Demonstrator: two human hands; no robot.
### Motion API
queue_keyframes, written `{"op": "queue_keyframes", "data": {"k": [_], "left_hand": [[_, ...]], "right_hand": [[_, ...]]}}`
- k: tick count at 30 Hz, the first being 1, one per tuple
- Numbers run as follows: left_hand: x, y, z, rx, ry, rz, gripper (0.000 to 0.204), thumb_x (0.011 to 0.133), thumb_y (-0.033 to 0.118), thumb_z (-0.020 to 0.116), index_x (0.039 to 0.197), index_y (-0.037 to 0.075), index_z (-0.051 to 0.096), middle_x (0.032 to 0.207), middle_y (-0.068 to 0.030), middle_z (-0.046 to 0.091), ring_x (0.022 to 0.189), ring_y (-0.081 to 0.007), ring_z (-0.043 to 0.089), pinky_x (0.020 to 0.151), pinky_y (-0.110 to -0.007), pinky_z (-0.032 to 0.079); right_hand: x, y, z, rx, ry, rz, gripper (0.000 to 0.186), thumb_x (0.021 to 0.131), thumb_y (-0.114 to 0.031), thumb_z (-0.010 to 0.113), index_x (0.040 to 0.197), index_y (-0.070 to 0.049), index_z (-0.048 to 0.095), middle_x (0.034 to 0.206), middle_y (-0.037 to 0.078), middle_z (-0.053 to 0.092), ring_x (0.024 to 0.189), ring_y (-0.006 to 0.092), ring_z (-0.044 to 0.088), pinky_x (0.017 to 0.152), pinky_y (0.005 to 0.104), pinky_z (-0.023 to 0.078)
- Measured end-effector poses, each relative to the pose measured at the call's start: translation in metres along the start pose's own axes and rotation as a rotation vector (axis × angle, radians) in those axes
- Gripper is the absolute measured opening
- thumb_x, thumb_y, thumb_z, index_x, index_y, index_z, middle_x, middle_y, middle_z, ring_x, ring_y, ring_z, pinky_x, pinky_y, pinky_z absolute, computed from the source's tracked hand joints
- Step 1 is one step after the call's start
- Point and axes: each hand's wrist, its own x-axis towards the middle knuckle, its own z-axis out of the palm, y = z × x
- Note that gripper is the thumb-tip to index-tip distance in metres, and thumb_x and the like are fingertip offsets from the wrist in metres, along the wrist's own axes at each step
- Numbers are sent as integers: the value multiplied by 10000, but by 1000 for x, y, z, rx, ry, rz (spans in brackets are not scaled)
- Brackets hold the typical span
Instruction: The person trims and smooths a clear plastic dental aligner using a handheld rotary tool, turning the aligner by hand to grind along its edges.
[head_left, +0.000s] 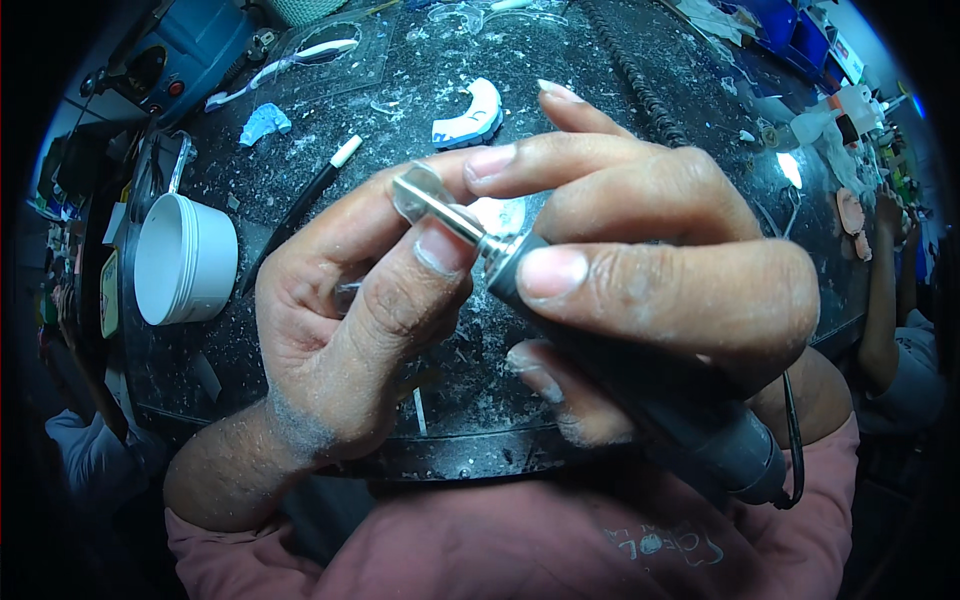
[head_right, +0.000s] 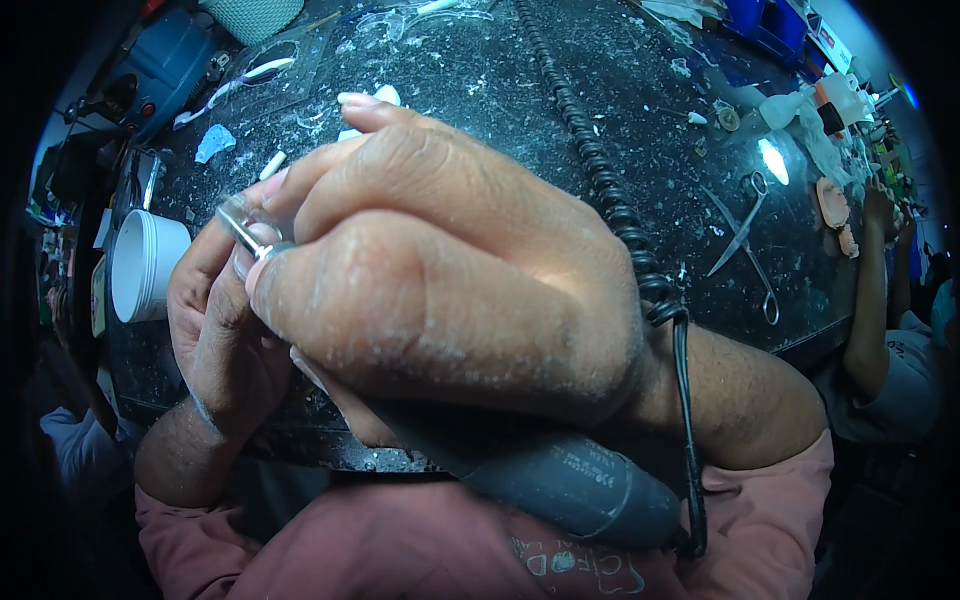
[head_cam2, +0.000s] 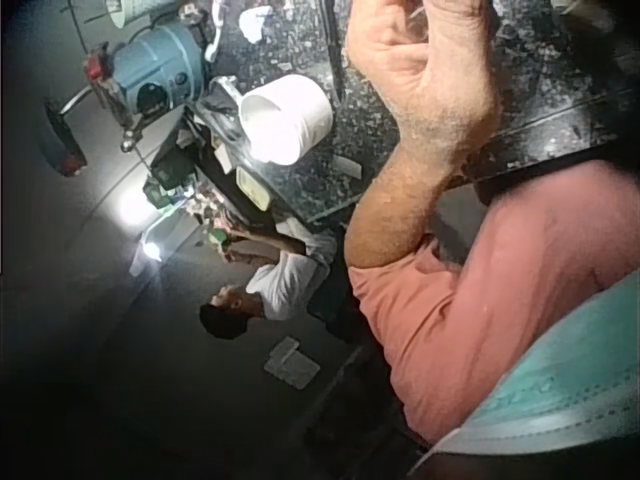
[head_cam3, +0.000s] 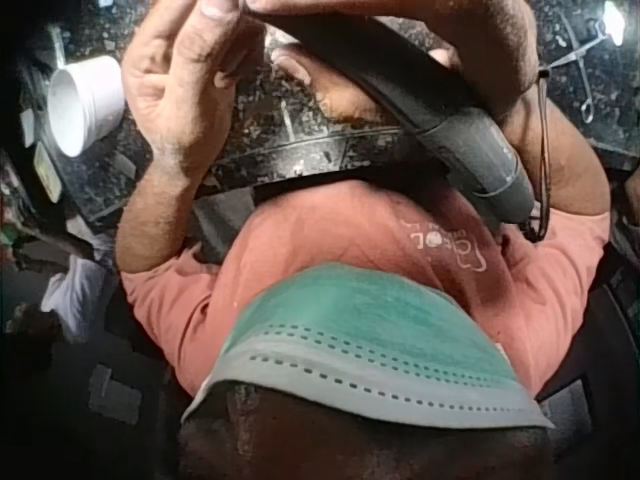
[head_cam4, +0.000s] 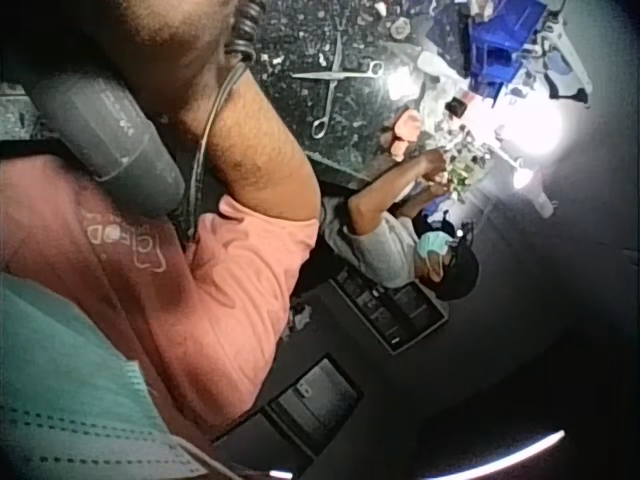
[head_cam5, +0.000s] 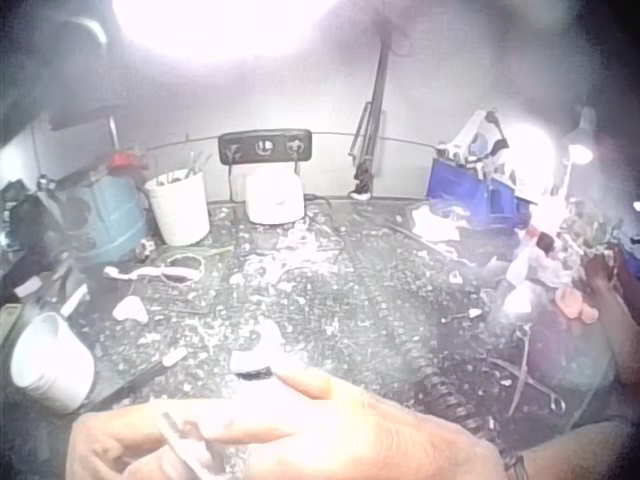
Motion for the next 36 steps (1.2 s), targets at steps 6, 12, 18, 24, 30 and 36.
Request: {"op": "queue_keyframes", "data": {"k": [6,12,18,24,30,36], "left_hand": [[0,-5,-1,5,-8,3,549,879,246,547,1277,-79,354,1184,-150,516,1029,-175,549,875,-291,447],[2,-10,6,-28,-29,225,400,911,218,514,1233,-6,438,1056,-103,581,963,-144,577,838,-290,475],[3,-6,4,85,-46,192,371,917,209,506,1220,0,456,1076,-101,577,958,-122,569,828,-276,468],[8,-10,2,162,-43,329,399,916,192,502,1228,-51,450,1193,-151,530,1069,-169,524,910,-297,415],[9,-9,3,202,-41,325,419,906,192,511,1219,-80,450,1236,-159,506,1091,-174,507,925,-297,398],[10,-5,2,226,-4,287,421,894,177,526,1215,-87,455,1238,-168,506,1078,-178,518,926,-285,393]], "right_hand": [[-1,-3,-5,-11,-36,50,299,734,-237,686,959,-64,592,976,59,568,1010,202,565,1015,441,333],[-5,-5,1,141,65,157,344,730,-270,679,979,-48,594,1019,83,557,1031,234,555,1006,479,327],[8,-13,-11,28,-153,122,336,770,-74,666,1038,-85,463,953,131,533,994,336,585,992,542,328],[1,-11,-7,59,-105,156,299,758,-199,668,979,-23,569,1000,86,547,1045,240,546,1022,476,312],[-12,2,-3,242,67,99,227,751,-82,656,960,-41,575,967,56,540,1049,202,543,1040,431,304],[18,-27,-25,-95,-328,317,293,740,-92,661,1017,-51,573,1052,61,535,1083,206,519,1062,453,265]]}}
